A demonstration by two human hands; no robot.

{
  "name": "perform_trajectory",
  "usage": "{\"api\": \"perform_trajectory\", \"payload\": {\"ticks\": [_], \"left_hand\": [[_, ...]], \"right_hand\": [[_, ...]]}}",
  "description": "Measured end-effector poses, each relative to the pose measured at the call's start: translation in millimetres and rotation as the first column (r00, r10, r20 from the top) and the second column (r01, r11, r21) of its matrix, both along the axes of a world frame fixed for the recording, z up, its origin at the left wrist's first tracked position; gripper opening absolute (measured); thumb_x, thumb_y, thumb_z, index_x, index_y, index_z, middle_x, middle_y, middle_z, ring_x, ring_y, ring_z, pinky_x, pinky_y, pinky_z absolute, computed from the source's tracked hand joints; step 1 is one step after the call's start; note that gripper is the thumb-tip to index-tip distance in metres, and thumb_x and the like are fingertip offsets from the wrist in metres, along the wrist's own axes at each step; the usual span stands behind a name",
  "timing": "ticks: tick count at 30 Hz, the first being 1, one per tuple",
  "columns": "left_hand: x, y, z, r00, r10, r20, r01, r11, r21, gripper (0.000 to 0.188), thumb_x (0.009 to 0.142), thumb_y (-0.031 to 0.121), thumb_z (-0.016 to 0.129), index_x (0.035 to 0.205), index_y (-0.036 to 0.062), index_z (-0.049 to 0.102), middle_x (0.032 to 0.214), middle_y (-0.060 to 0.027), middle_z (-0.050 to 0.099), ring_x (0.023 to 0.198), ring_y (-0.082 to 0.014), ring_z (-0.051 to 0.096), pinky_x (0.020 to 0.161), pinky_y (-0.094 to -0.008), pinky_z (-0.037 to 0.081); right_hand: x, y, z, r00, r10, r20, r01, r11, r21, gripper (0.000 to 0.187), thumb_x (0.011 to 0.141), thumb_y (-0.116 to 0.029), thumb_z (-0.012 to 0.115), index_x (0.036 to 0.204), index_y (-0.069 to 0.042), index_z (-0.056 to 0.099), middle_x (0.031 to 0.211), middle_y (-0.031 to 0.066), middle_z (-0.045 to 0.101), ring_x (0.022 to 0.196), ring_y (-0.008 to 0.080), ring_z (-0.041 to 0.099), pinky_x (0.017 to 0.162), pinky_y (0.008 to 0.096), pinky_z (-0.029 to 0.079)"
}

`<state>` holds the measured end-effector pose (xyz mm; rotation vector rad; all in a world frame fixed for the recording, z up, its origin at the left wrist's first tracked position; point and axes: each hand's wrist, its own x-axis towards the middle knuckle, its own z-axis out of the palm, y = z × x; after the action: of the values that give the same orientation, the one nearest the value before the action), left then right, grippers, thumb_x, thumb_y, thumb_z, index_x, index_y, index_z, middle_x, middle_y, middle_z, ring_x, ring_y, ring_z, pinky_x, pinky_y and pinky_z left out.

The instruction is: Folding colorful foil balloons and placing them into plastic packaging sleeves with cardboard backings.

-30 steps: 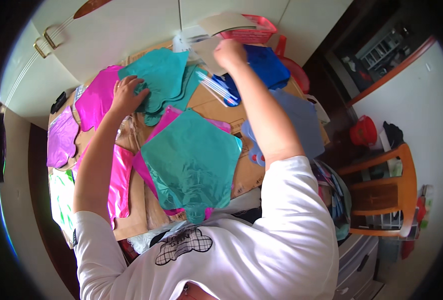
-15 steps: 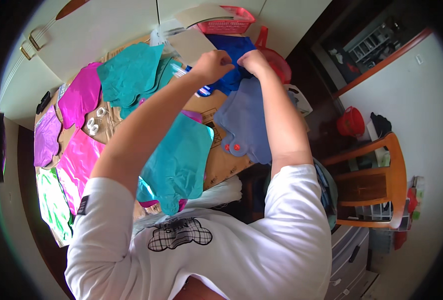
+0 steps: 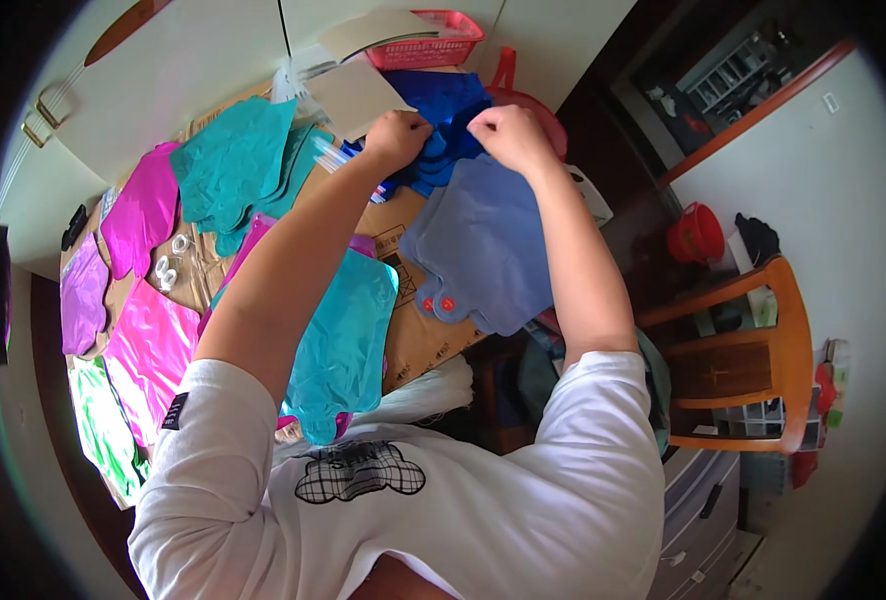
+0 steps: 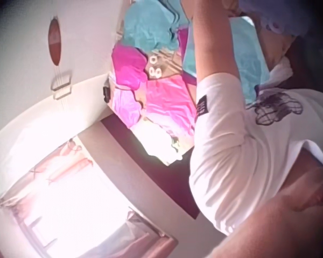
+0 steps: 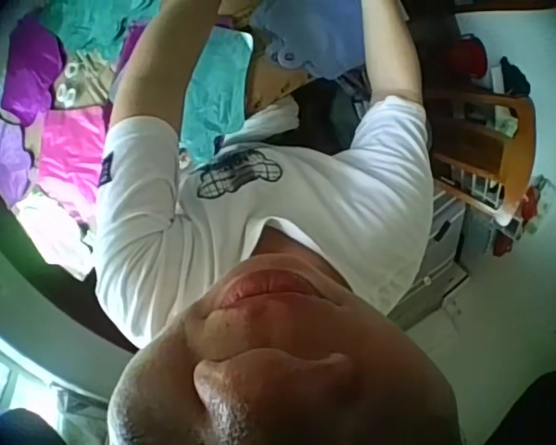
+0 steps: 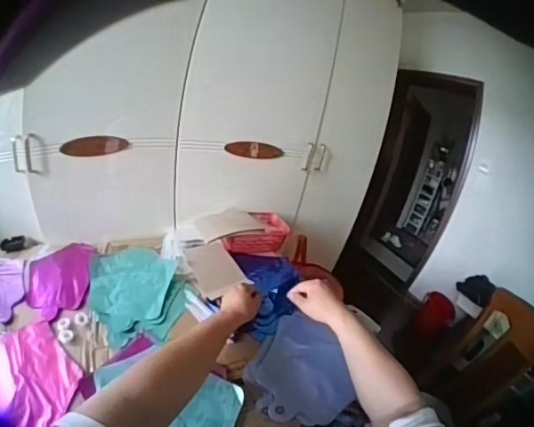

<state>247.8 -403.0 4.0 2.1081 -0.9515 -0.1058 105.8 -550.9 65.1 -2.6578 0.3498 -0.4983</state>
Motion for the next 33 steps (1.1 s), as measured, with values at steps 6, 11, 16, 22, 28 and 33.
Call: {"api": "perform_trajectory", "payload": {"ticks": [6,11,16,22,28,33], "left_hand": [[5,4,13,0.995,-0.009,-0.099,-0.004,0.992,-0.125,0.033,0.083,0.034,0.061,0.1,0.0085,0.073,0.1,-0.0168,0.07,0.098,-0.0355,0.065,0.089,-0.0419,0.051],[-8,8,40,0.994,-0.086,0.069,0.08,0.993,0.082,0.036,0.083,0.036,0.061,0.1,0.0069,0.073,0.096,-0.0197,0.069,0.092,-0.0393,0.066,0.086,-0.0414,0.053],[18,12,22,0.994,-0.015,0.104,0.021,0.998,-0.058,0.037,0.075,0.038,0.073,0.092,0.0043,0.073,0.088,-0.0201,0.069,0.083,-0.0361,0.067,0.079,-0.0404,0.053],[12,12,23,0.996,0.093,0.005,-0.093,0.996,0.005,0.047,0.065,0.04,0.082,0.09,0.0014,0.07,0.086,-0.018,0.07,0.082,-0.0321,0.068,0.075,-0.0389,0.053],[11,9,23,0.995,0.091,0.033,-0.093,0.993,0.072,0.054,0.063,0.044,0.083,0.092,0.0015,0.068,0.088,-0.0175,0.069,0.083,-0.0313,0.068,0.075,-0.0396,0.053],[8,10,26,0.998,0.07,-0.005,-0.07,0.996,0.057,0.05,0.068,0.047,0.079,0.088,0.0022,0.069,0.087,-0.017,0.069,0.085,-0.0313,0.068,0.076,-0.0399,0.052]], "right_hand": [[27,6,-13,0.976,0.004,-0.216,-0.044,0.982,-0.181,0.04,0.086,-0.024,0.063,0.125,-0.012,0.061,0.118,0.019,0.063,0.11,0.0366,0.06,0.093,0.0452,0.048],[39,11,-12,0.976,-0.044,-0.213,0.02,0.993,-0.113,0.04,0.086,-0.028,0.065,0.122,-0.011,0.062,0.116,0.0184,0.065,0.11,0.0359,0.06,0.093,0.0441,0.048],[36,7,-8,0.987,-0.035,-0.154,0.026,0.998,-0.06,0.032,0.084,-0.026,0.066,0.112,-0.011,0.067,0.109,0.0184,0.067,0.105,0.0344,0.063,0.088,0.0427,0.05],[16,17,8,0.997,-0.049,0.054,0.046,0.997,0.055,0.026,0.082,-0.018,0.068,0.106,-0.009,0.068,0.102,0.0149,0.067,0.094,0.0326,0.065,0.082,0.0408,0.052],[24,32,5,0.952,0.213,0.218,-0.108,0.905,-0.412,0.034,0.078,-0.014,0.071,0.111,-0.013,0.066,0.101,0.0088,0.053,0.098,0.0273,0.056,0.085,0.0401,0.046],[18,28,8,0.983,0.157,0.094,-0.071,0.8,-0.596,0.024,0.072,-0.021,0.073,0.094,-0.01,0.073,0.096,0.0076,0.053,0.098,0.0262,0.05,0.085,0.0396,0.041]]}}
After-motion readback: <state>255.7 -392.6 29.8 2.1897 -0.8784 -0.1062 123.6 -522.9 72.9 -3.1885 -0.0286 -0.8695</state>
